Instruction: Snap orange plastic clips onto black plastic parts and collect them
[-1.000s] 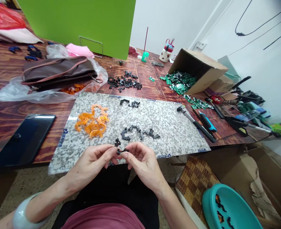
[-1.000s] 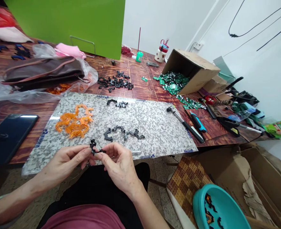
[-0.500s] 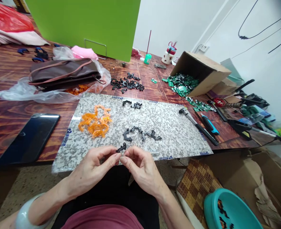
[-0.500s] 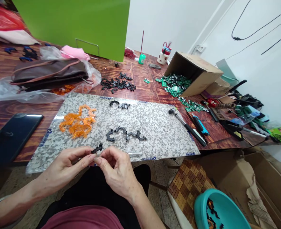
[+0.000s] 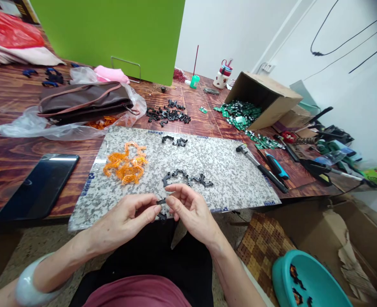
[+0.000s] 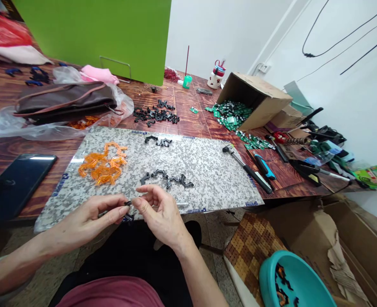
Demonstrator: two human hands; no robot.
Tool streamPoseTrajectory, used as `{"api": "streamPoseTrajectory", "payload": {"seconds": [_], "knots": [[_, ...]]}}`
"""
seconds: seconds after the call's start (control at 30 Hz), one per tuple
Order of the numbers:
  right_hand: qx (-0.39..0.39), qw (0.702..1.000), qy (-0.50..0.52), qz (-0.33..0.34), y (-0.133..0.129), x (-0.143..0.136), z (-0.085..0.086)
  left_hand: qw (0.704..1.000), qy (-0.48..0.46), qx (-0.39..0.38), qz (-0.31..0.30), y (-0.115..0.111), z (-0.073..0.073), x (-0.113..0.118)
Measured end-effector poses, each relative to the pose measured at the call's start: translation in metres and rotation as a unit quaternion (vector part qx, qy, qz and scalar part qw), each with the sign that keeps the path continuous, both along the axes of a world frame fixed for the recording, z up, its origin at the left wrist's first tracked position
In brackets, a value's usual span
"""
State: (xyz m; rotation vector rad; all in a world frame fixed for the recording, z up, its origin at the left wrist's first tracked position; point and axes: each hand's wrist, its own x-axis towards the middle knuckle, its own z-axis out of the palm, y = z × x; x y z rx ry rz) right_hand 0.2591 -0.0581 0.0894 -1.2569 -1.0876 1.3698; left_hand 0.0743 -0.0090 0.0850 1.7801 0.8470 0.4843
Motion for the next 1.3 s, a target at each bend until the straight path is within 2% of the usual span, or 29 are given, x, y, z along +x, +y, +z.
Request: {"api": "streamPoseTrajectory", "payload": {"seconds": [0.1, 0.17, 0.23, 0.3, 0.47, 0.67, 0.83, 0.93, 1.03, 1.1, 1.2, 1.3], "knots": [[-0.018, 0.999, 0.047, -0.013, 0.004, -0.005, 0.0, 0.999, -0.017, -0.007, 0.027, -0.001, 0.0, 0.002], [-0.033, 0.995, 0.082, -0.048, 0.005, -0.01, -0.001, 0.998, -0.038, -0.007, 0.057, -0.003, -0.002, 0.003], [-0.039, 0.991, 0.102, -0.073, 0.005, -0.013, -0.002, 0.997, -0.055, -0.012, 0.061, -0.006, -0.005, 0.005], [-0.039, 0.992, 0.099, -0.067, 0.003, -0.013, -0.003, 0.995, -0.071, -0.034, 0.061, -0.008, -0.007, 0.006], [-0.008, 0.999, 0.014, -0.034, -0.001, -0.007, -0.001, 0.991, -0.081, -0.071, 0.073, -0.011, -0.006, 0.006], [0.058, 0.998, -0.031, -0.004, -0.002, -0.016, 0.007, 0.996, -0.062, 0.011, 0.063, -0.013, -0.003, 0.004], [0.121, 0.976, -0.178, -0.034, 0.0, -0.023, 0.011, 0.993, -0.065, 0.008, 0.097, -0.015, -0.005, 0.004], [0.117, 0.98, -0.16, -0.027, 0.007, -0.021, 0.007, 0.993, -0.072, -0.004, 0.098, -0.009, -0.008, 0.005], [0.106, 0.984, -0.143, -0.025, 0.016, -0.011, 0.001, 0.994, -0.069, -0.043, 0.067, -0.002, -0.01, 0.007], [0.118, 0.977, -0.17, -0.05, 0.023, 0.002, -0.002, 0.993, -0.063, -0.075, 0.064, 0.001, -0.01, 0.007], [0.138, 0.956, -0.223, -0.128, 0.033, 0.033, -0.005, 0.992, -0.05, -0.081, 0.085, 0.002, -0.008, 0.002], [0.121, 0.924, -0.297, -0.208, 0.041, 0.071, -0.008, 0.992, -0.023, -0.039, 0.119, 0.002, -0.004, -0.015]]}}
